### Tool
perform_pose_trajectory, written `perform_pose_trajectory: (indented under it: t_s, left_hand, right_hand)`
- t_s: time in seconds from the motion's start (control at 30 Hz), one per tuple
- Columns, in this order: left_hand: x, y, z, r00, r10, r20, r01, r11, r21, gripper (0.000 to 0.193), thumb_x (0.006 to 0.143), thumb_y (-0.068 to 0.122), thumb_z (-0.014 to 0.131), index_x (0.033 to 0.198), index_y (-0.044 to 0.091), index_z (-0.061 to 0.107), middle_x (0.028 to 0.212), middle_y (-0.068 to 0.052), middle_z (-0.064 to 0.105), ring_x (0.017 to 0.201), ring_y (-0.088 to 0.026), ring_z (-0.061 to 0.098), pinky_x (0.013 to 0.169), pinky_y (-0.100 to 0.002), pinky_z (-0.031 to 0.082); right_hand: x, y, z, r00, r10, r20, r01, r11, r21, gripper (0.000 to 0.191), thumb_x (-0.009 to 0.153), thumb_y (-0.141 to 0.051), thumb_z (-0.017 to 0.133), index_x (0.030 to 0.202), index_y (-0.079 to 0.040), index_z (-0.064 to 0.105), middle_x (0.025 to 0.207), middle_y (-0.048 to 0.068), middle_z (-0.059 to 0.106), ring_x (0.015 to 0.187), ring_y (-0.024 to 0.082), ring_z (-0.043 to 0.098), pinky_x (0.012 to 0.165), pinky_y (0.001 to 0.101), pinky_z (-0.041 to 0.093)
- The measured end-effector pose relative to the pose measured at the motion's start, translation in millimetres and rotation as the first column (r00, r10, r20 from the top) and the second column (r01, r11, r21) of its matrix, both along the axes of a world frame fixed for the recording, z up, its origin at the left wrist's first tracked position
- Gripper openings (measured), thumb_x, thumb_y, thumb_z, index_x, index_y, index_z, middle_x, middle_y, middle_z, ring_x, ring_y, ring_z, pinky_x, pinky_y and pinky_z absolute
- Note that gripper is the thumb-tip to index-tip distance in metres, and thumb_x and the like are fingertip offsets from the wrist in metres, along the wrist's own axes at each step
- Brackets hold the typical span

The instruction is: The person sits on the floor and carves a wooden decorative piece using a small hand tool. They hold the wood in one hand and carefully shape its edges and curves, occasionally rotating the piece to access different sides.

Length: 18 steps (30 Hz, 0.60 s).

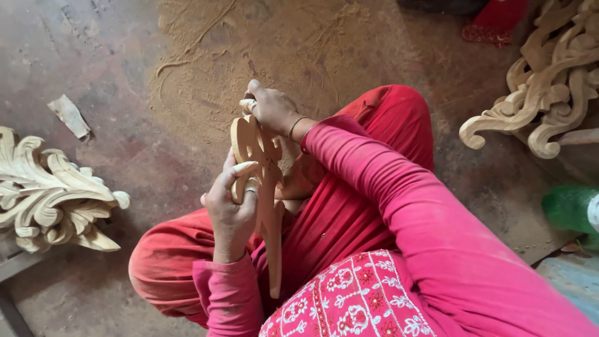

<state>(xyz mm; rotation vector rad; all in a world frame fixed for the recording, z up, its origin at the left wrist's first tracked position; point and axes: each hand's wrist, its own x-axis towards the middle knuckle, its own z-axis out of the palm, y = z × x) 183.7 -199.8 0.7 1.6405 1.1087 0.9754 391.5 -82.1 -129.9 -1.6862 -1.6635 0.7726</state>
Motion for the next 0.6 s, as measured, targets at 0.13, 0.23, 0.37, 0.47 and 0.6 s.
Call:
perform_pose_trajectory:
  t_s: [0.13, 0.23, 0.37, 0.47, 0.6]
  left_hand:
    - [-1, 1, 6, 0.986, -0.006, 0.167, 0.023, 0.995, -0.101, 0.032, 0.089, -0.011, 0.058, 0.118, -0.002, 0.067, 0.148, -0.018, 0.061, 0.111, -0.012, 0.068, 0.093, -0.025, 0.056]
    - [2, 0, 8, 1.000, -0.021, 0.008, 0.021, 1.000, -0.020, 0.032, 0.087, -0.011, 0.059, 0.116, -0.001, 0.069, 0.146, -0.019, 0.064, 0.107, -0.013, 0.069, 0.092, -0.025, 0.056]
    - [6, -2, 4, 1.000, -0.010, -0.020, 0.010, 1.000, 0.029, 0.029, 0.089, -0.010, 0.061, 0.115, 0.000, 0.069, 0.149, -0.018, 0.062, 0.103, -0.013, 0.072, 0.086, -0.024, 0.057]
    - [1, 1, 2, 0.997, -0.032, 0.072, 0.033, 0.999, -0.019, 0.031, 0.089, -0.011, 0.060, 0.117, 0.000, 0.069, 0.149, -0.019, 0.061, 0.109, -0.014, 0.069, 0.089, -0.025, 0.057]
    - [-3, 3, 2, 0.998, -0.054, 0.038, 0.055, 0.998, -0.025, 0.031, 0.090, -0.010, 0.060, 0.118, 0.000, 0.068, 0.151, -0.019, 0.059, 0.108, -0.015, 0.069, 0.091, -0.026, 0.058]
  right_hand:
    - [-1, -2, -6, 0.995, 0.101, -0.021, -0.099, 0.990, 0.099, 0.024, 0.100, -0.036, 0.056, 0.111, -0.014, 0.056, 0.102, 0.014, 0.074, 0.097, 0.037, 0.072, 0.081, 0.0475, 0.054]
    - [-1, 1, -3, 0.992, 0.096, 0.077, -0.102, 0.992, 0.072, 0.023, 0.101, -0.033, 0.054, 0.114, -0.014, 0.055, 0.105, 0.012, 0.075, 0.098, 0.037, 0.071, 0.080, 0.0499, 0.052]
    - [3, 2, 2, 0.999, 0.017, 0.030, -0.017, 1.000, 0.010, 0.026, 0.102, -0.036, 0.058, 0.115, -0.013, 0.053, 0.103, 0.014, 0.073, 0.099, 0.038, 0.070, 0.083, 0.0493, 0.052]
    - [6, -6, 7, 0.993, 0.112, -0.027, -0.110, 0.991, 0.074, 0.025, 0.100, -0.034, 0.058, 0.113, -0.014, 0.053, 0.103, 0.012, 0.074, 0.097, 0.036, 0.071, 0.082, 0.0479, 0.053]
    - [3, -6, 6, 0.991, 0.109, 0.078, -0.109, 0.994, -0.001, 0.023, 0.102, -0.034, 0.055, 0.115, -0.015, 0.055, 0.106, 0.008, 0.075, 0.099, 0.034, 0.072, 0.081, 0.0482, 0.052]
